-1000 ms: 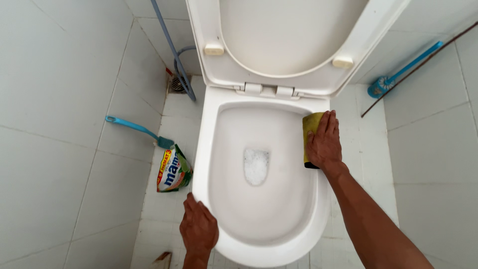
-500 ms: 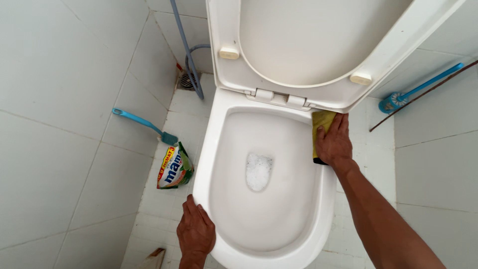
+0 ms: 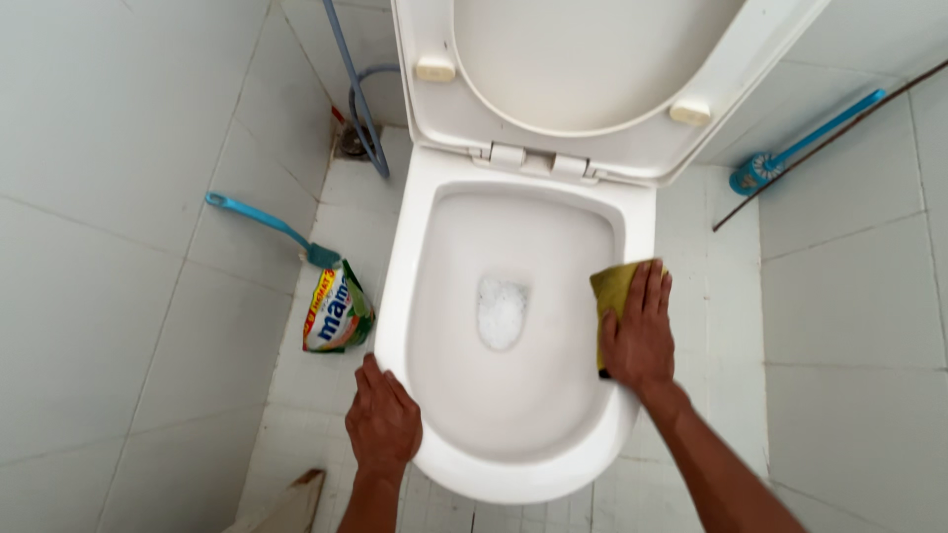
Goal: The person rinses the toilet bowl with a handheld bidet sprayer, then wipes the exterior of the toilet bowl and the underside of the seat with a yellow cloth. The person is wearing red flip-flops.
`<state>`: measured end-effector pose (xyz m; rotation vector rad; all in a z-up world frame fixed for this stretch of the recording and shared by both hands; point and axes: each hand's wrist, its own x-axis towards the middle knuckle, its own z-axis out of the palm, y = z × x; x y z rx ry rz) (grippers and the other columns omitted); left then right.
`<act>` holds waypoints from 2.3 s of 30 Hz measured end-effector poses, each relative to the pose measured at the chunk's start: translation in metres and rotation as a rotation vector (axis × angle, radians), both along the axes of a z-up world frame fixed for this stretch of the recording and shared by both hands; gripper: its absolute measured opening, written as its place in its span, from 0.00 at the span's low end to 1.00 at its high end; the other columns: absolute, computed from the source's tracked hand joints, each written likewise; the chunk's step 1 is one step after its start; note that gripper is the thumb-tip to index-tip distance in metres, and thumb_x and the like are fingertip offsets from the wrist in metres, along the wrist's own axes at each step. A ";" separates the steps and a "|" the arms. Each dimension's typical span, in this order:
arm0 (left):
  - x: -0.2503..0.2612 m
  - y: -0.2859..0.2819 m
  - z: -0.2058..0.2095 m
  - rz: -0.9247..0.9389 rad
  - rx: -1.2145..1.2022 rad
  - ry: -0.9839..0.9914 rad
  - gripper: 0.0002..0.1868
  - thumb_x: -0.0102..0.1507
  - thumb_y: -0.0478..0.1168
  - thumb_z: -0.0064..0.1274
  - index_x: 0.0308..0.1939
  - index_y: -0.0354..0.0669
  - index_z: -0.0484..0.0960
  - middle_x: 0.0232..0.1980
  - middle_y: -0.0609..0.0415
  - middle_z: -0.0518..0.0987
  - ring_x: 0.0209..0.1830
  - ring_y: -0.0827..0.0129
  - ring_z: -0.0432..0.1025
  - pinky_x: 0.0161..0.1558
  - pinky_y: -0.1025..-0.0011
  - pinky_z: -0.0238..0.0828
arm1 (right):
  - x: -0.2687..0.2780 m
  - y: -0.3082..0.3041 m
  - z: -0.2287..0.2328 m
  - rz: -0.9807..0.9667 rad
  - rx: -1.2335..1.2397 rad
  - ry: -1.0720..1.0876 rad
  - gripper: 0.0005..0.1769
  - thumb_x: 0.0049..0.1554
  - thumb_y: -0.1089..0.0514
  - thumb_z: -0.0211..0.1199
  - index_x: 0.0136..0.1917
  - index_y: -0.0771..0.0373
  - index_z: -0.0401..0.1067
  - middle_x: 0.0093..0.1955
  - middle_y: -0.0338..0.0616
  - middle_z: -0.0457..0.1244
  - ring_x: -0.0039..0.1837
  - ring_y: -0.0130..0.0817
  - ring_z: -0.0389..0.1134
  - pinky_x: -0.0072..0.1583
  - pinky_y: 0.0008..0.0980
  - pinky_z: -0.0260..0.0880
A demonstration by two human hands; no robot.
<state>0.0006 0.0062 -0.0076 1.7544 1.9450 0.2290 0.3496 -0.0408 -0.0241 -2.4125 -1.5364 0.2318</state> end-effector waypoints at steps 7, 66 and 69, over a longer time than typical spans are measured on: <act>0.000 -0.001 0.005 0.001 -0.051 -0.028 0.23 0.71 0.43 0.29 0.69 0.39 0.58 0.61 0.39 0.72 0.48 0.46 0.76 0.49 0.55 0.76 | -0.080 -0.091 0.015 -0.015 0.073 0.032 0.47 0.56 0.59 0.53 0.79 0.80 0.34 0.82 0.75 0.30 0.81 0.78 0.27 0.76 0.61 0.37; 0.002 0.028 -0.014 -0.407 0.256 0.098 0.42 0.68 0.46 0.38 0.80 0.34 0.37 0.83 0.36 0.37 0.83 0.46 0.32 0.78 0.50 0.30 | -0.091 -0.051 0.017 -0.350 0.084 0.060 0.38 0.63 0.56 0.50 0.80 0.73 0.43 0.82 0.65 0.40 0.76 0.60 0.50 0.74 0.60 0.46; 0.010 0.047 -0.018 -0.406 0.262 0.082 0.42 0.68 0.45 0.40 0.79 0.33 0.36 0.83 0.36 0.37 0.83 0.44 0.34 0.78 0.51 0.33 | -0.094 -0.050 0.022 -0.346 0.047 0.078 0.38 0.62 0.57 0.51 0.79 0.74 0.43 0.82 0.67 0.40 0.72 0.60 0.53 0.71 0.59 0.53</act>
